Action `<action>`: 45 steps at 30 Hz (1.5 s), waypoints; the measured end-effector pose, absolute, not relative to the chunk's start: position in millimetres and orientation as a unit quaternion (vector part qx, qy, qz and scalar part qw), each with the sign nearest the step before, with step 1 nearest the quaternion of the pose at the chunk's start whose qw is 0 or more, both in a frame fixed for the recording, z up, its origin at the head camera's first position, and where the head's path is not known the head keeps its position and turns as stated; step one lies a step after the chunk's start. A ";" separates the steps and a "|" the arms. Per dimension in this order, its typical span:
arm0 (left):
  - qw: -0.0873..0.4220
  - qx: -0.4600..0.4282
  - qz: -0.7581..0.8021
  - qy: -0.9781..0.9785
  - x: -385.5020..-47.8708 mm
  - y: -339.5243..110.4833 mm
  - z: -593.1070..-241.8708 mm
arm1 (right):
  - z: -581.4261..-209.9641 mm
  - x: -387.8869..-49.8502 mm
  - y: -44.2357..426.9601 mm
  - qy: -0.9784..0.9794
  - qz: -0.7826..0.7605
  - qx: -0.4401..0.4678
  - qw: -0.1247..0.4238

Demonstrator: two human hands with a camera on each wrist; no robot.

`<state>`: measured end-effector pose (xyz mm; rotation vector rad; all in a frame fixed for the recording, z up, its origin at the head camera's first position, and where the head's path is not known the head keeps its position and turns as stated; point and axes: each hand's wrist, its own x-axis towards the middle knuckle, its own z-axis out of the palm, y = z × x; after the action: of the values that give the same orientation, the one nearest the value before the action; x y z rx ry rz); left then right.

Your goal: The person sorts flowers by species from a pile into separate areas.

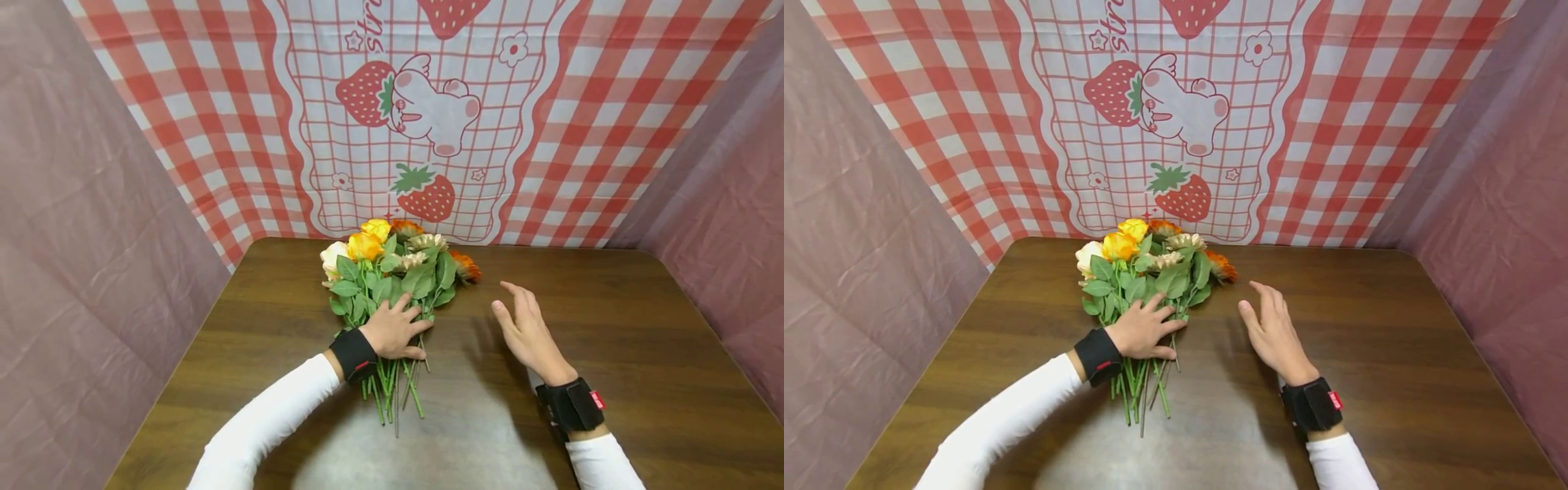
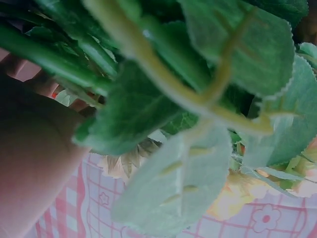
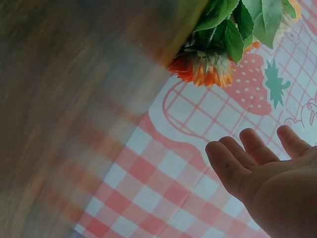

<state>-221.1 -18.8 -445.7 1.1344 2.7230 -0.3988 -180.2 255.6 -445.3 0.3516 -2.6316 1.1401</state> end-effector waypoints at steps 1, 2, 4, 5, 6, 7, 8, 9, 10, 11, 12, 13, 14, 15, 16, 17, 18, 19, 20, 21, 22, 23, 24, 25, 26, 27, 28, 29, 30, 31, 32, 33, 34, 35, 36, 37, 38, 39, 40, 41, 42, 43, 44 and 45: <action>0.082 0.378 -0.135 0.912 -221.1 -20.4 -445.5 | -445.7 -180.2 255.4 -0.904 0.391 0.121 0.124; 0.083 0.376 -0.138 0.913 -221.1 -22.0 -445.0 | -446.1 -180.2 255.3 -0.905 0.390 0.121 0.123; 0.082 0.374 -0.141 0.913 -221.0 -25.3 -444.0 | -447.0 -180.1 255.2 -0.904 0.389 0.124 0.126; 0.081 0.373 -0.141 0.913 -220.9 -27.1 -443.8 | -447.4 -180.1 255.1 -0.903 0.389 0.126 0.131; 0.082 0.372 -0.143 0.914 -221.2 -28.9 -443.9 | -447.6 -179.9 254.9 -0.903 0.389 0.127 0.135; 0.082 0.370 -0.142 0.914 -221.4 -30.7 -444.1 | -448.0 -179.9 254.7 -0.902 0.388 0.129 0.140; 0.083 0.368 -0.140 0.915 -221.8 -32.6 -444.6 | -448.0 -179.6 254.6 -0.901 0.388 0.131 0.146; 0.085 0.366 -0.139 0.916 -222.1 -34.6 -445.2 | -448.2 -179.5 254.3 -0.900 0.387 0.134 0.151; 0.087 0.363 -0.137 0.918 -222.4 -36.5 -445.6 | -448.3 -179.4 254.1 -0.899 0.386 0.135 0.156; 0.088 0.360 -0.136 0.919 -222.7 -38.2 -446.2 | -448.3 -179.2 253.9 -0.899 0.384 0.137 0.159; 0.090 0.358 -0.135 0.920 -223.0 -40.0 -446.5 | -448.4 -179.0 253.7 -0.899 0.382 0.139 0.162; 0.089 0.357 -0.133 0.920 -223.1 -42.0 -446.5 | -448.6 -178.9 253.6 -0.899 0.380 0.141 0.164; 0.089 0.355 -0.132 0.921 -223.0 -44.1 -446.4 | -448.7 -178.9 253.3 -0.900 0.377 0.144 0.166; 0.089 0.354 -0.130 0.922 -222.8 -46.2 -446.1 | -449.2 -179.3 252.9 -0.900 0.374 0.146 0.168; 0.088 0.353 -0.129 0.922 -222.6 -48.3 -446.0 | -449.2 -179.0 252.4 -0.900 0.373 0.149 0.169; 0.088 0.352 -0.126 0.923 -222.3 -50.6 -445.9 | -449.9 -179.2 252.0 -0.901 0.370 0.150 0.171; 0.088 0.351 -0.125 0.924 -222.0 -53.0 -445.7 | -450.5 -179.5 251.5 -0.901 0.367 0.153 0.173; 0.088 0.349 -0.123 0.925 -221.7 -55.3 -445.6 | -451.0 -179.6 251.0 -0.901 0.365 0.155 0.174; 0.088 0.348 -0.120 0.926 -221.4 -57.7 -445.5 | -451.5 -179.8 250.5 -0.902 0.363 0.157 0.175; 0.086 0.347 -0.118 0.927 -221.2 -60.1 -445.2 | -451.7 -179.9 250.0 -0.902 0.362 0.159 0.175; 0.085 0.346 -0.116 0.927 -221.0 -62.4 -444.7 | -452.0 -180.0 249.8 -0.902 0.361 0.161 0.174; 0.082 0.345 -0.113 0.928 -221.1 -64.7 -444.4 | -452.5 -180.2 249.6 -0.903 0.359 0.162 0.173; 0.080 0.344 -0.112 0.929 -221.2 -67.0 -443.9 | -452.5 -180.0 249.4 -0.903 0.358 0.164 0.169; 0.077 0.344 -0.108 0.930 -221.2 -69.3 -443.4 | -452.5 -179.9 249.3 -0.904 0.358 0.165 0.164; 0.075 0.344 -0.105 0.930 -221.4 -71.5 -443.0 | -452.4 -179.8 249.3 -0.905 0.359 0.165 0.158; 0.074 0.343 -0.101 0.931 -221.6 -73.9 -442.6 | -452.3 -179.6 249.2 -0.906 0.359 0.166 0.151; 0.074 0.342 -0.098 0.932 -221.8 -76.3 -442.4 | -452.2 -179.4 249.1 -0.908 0.358 0.166 0.143; 0.076 0.340 -0.095 0.933 -222.0 -78.7 -442.5 | -452.2 -179.1 248.8 -0.909 0.357 0.166 0.135; 0.080 0.337 -0.091 0.934 -222.1 -81.2 -442.5 | -451.8 -178.5 248.6 -0.911 0.356 0.167 0.127; 0.080 0.337 -0.086 0.934 -222.5 -83.5 -442.5 | -451.9 -178.3 248.6 -0.913 0.352 0.167 0.120; 0.081 0.335 -0.082 0.935 -223.0 -85.6 -442.6 | -452.0 -178.0 248.5 -0.915 0.349 0.168 0.113; 0.080 0.334 -0.077 0.936 -223.4 -87.9 -442.7 | -452.5 -177.8 248.4 -0.917 0.345 0.169 0.107; 0.081 0.333 -0.077 0.936 -223.9 -90.1 -442.7 | -452.9 -177.6 248.3 -0.919 0.341 0.172 0.101; 0.082 0.332 -0.076 0.937 -224.3 -92.3 -442.7 | -453.4 -177.4 248.3 -0.920 0.338 0.175 0.095; 0.079 0.332 -0.073 0.937 -224.6 -94.6 -442.7 | -453.8 -177.2 248.1 -0.921 0.336 0.178 0.090; 0.077 0.332 -0.070 0.937 -224.8 -96.9 -442.7 | -454.5 -177.2 248.0 -0.921 0.334 0.180 0.086; 0.076 0.332 -0.068 0.938 -225.2 -99.3 -442.8 | -454.7 -176.9 247.9 -0.921 0.334 0.183 0.082; 0.078 0.331 -0.068 0.938 -225.5 -101.7 -442.9 | -454.9 -176.6 247.9 -0.921 0.335 0.185 0.078; 0.080 0.330 -0.067 0.938 -225.7 -104.1 -443.0 | -455.1 -176.4 247.9 -0.921 0.335 0.186 0.075; 0.079 0.330 -0.062 0.939 -225.8 -106.8 -443.3 | -455.0 -176.1 247.9 -0.921 0.335 0.187 0.072; 0.077 0.330 -0.059 0.939 -226.1 -109.5 -443.7 | -454.9 -176.0 247.8 -0.921 0.335 0.187 0.070; 0.080 0.328 -0.057 0.940 -226.3 -112.2 -443.9 | -454.9 -175.9 247.9 -0.922 0.333 0.187 0.067; 0.079 0.327 -0.055 0.940 -226.6 -115.1 -444.0 | -454.7 -175.9 247.8 -0.922 0.332 0.187 0.065; 0.078 0.326 -0.053 0.941 -226.7 -118.0 -444.0 | -454.8 -175.8 247.9 -0.923 0.330 0.188 0.064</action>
<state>-226.7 -118.0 -444.0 0.9757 2.8162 -0.1589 -175.8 247.9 -454.8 0.5686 -2.7861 0.9971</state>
